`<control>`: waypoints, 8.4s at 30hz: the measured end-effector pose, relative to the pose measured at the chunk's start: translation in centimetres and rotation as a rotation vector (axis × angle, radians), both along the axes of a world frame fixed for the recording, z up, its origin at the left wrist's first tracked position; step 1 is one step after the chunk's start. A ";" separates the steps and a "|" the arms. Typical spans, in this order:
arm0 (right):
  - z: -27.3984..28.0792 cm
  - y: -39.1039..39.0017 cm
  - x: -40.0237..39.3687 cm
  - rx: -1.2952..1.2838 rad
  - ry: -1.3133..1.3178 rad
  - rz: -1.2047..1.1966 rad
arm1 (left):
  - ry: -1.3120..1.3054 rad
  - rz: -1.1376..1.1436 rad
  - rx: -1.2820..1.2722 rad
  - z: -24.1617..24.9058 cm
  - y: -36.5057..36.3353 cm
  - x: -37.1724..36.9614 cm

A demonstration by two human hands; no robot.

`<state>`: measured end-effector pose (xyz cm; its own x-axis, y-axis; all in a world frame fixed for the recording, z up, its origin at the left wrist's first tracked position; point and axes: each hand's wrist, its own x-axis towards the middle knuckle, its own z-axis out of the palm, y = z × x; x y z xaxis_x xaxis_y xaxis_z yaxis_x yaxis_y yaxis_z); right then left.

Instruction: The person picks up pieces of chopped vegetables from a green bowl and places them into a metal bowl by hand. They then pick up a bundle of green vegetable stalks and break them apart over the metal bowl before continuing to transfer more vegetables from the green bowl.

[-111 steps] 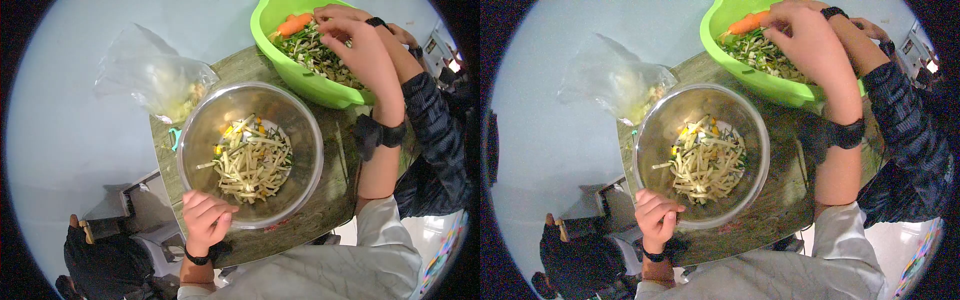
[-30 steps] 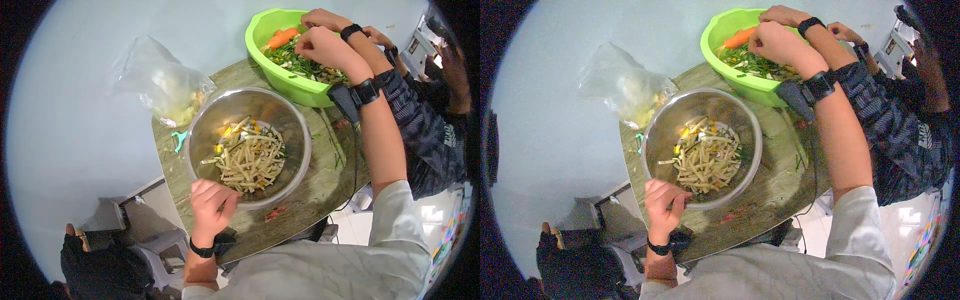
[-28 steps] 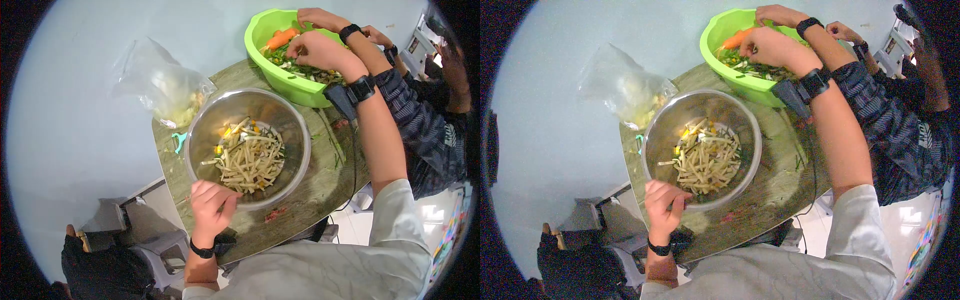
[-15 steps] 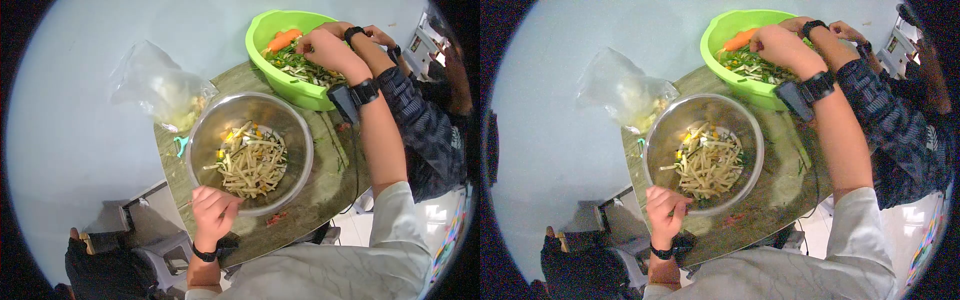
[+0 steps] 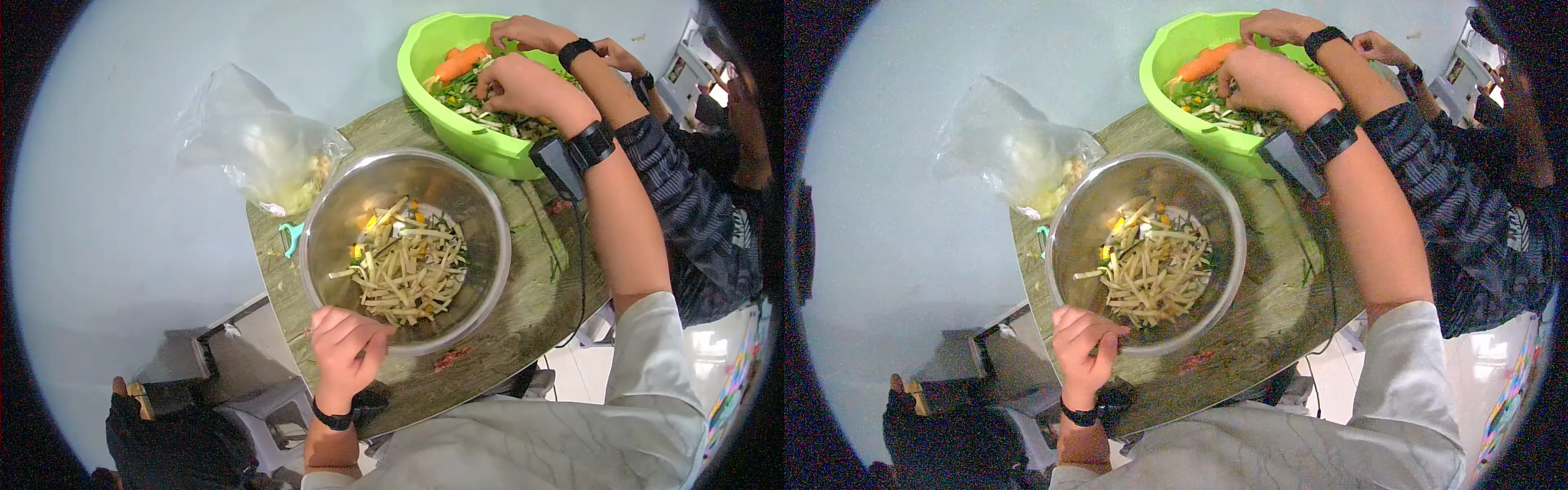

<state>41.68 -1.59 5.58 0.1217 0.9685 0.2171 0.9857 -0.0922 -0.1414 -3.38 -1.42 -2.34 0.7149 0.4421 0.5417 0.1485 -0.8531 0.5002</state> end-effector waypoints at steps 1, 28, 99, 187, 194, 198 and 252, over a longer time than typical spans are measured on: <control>0.0 0.0 0.0 -0.034 0.008 -0.035 | -0.014 -0.009 0.015 0.0 0.1 0.1; 0.4 0.0 0.5 0.267 0.253 0.027 | 0.013 -0.017 0.004 0.4 0.1 -0.2; 4.4 -0.7 -6.3 0.225 0.755 0.083 | 0.009 -0.025 -0.002 0.5 0.1 -0.1; 3.4 -10.8 -20.4 0.156 0.400 0.771 | 0.871 -0.766 0.504 10.7 13.7 36.3; 3.3 -10.8 -20.5 0.147 0.387 0.787 | 0.847 -0.732 0.464 12.1 14.4 35.9; 3.2 -10.7 -20.6 0.136 0.369 0.806 | 0.993 -0.622 0.196 16.1 14.1 34.7; 3.0 -10.1 -22.3 -0.043 0.320 0.864 | 0.338 -0.972 -0.473 3.4 11.9 41.0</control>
<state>19.42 -11.71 8.60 -0.5992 0.7573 0.2598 0.6289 0.6460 -0.4325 37.66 10.46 1.06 0.9451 -0.2716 0.1818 -0.2856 -0.4159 0.8634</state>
